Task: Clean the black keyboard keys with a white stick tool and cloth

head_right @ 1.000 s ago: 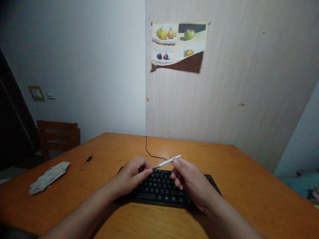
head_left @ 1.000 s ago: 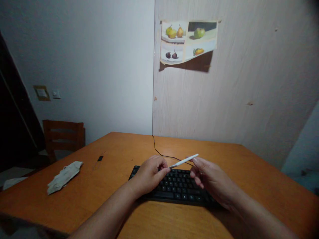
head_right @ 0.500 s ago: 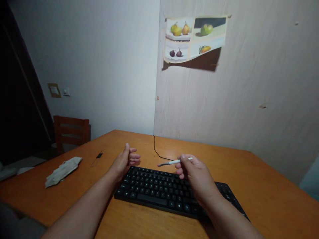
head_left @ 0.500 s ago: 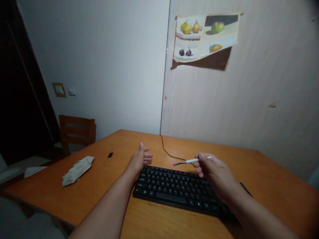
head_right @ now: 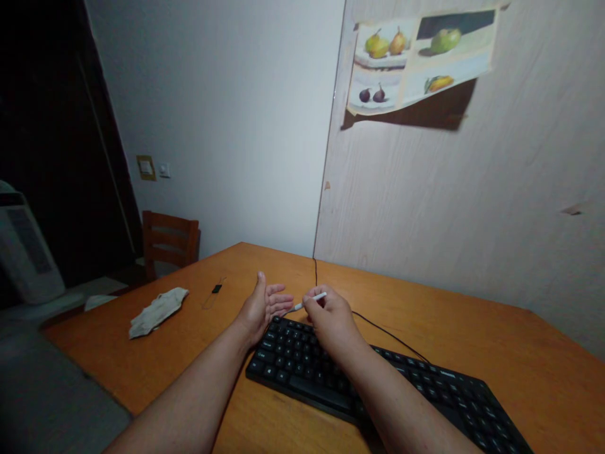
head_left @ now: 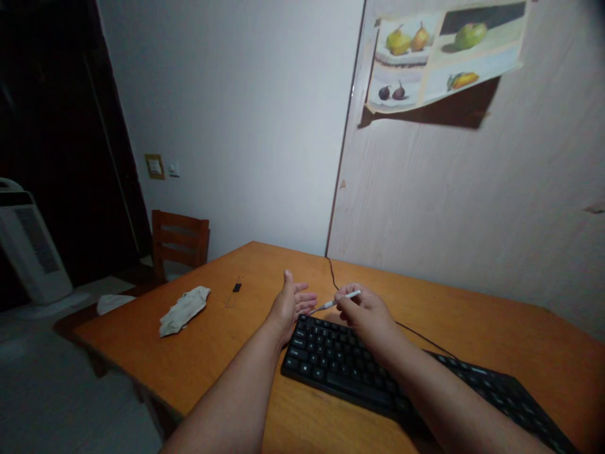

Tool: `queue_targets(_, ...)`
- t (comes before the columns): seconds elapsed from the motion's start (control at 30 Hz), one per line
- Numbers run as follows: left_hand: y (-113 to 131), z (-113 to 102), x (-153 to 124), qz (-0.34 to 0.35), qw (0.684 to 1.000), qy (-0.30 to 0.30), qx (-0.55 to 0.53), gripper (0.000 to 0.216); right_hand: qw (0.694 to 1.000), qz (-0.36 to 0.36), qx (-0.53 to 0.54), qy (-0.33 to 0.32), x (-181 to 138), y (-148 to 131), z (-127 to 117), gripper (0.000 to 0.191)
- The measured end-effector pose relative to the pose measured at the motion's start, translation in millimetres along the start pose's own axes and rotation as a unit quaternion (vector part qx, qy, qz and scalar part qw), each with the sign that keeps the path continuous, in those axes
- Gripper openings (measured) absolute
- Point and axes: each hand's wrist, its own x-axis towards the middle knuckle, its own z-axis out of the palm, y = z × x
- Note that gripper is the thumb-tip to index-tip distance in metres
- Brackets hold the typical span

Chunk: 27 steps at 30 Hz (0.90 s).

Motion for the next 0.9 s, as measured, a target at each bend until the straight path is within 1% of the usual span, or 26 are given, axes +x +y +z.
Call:
queue_targets(0.1, -2.5, -0.6, 3.2, -0.005, 1.000, 0.000, -0.012, 0.093, 0.999, -0.002, -0.024, -0.025, 5.3, 2.5, 13.5, 0.018)
queue_targets(0.2, -2.5, 0.2, 2.7, -0.006, 1.000, 0.005, -0.018, 0.094, 0.998, -0.014, -0.040, -0.055, 7.9, 6.1, 22.0, 0.018)
queue_targets(0.33, -1.0, 1.7, 0.3, -0.005, 1.000, 0.004, -0.008, 0.097, 0.991, -0.043, -0.100, -0.081, 11.1, 11.7, 20.5, 0.020)
queue_targets(0.4, -1.0, 1.9, 0.2, -0.006, 1.000, 0.000, -0.002, 0.095, 0.986, -0.050, -0.136, -0.087, 11.8, 11.8, 12.7, 0.021)
queue_targets(0.5, -2.0, 1.6, 1.4, -0.005, 1.000, -0.002, 0.007, 0.092, 0.976, -0.055, -0.194, -0.080, 10.5, 6.8, -7.1, 0.023)
queue_targets(0.6, -2.8, 1.2, 2.0, -0.006, 1.000, -0.003, 0.011, 0.092, 0.963, -0.058, -0.254, -0.062, 7.8, -1.2, -33.1, 0.024)
queue_targets(0.73, -2.1, 1.8, -0.1, -0.003, 1.000, 0.000, 0.010, 0.093, 0.936, -0.064, -0.346, -0.020, 5.9, -13.0, -65.3, 0.020)
queue_targets(0.8, -1.3, 2.4, -1.8, -0.002, 1.000, 0.000, 0.016, 0.092, 0.934, -0.077, -0.349, -0.001, 5.6, -19.1, -73.0, 0.020)
queue_targets(0.9, -0.4, 3.3, -3.8, -0.002, 1.000, 0.002, 0.028, 0.092, 0.958, -0.084, -0.275, -0.003, 4.6, -25.4, -67.3, 0.024)
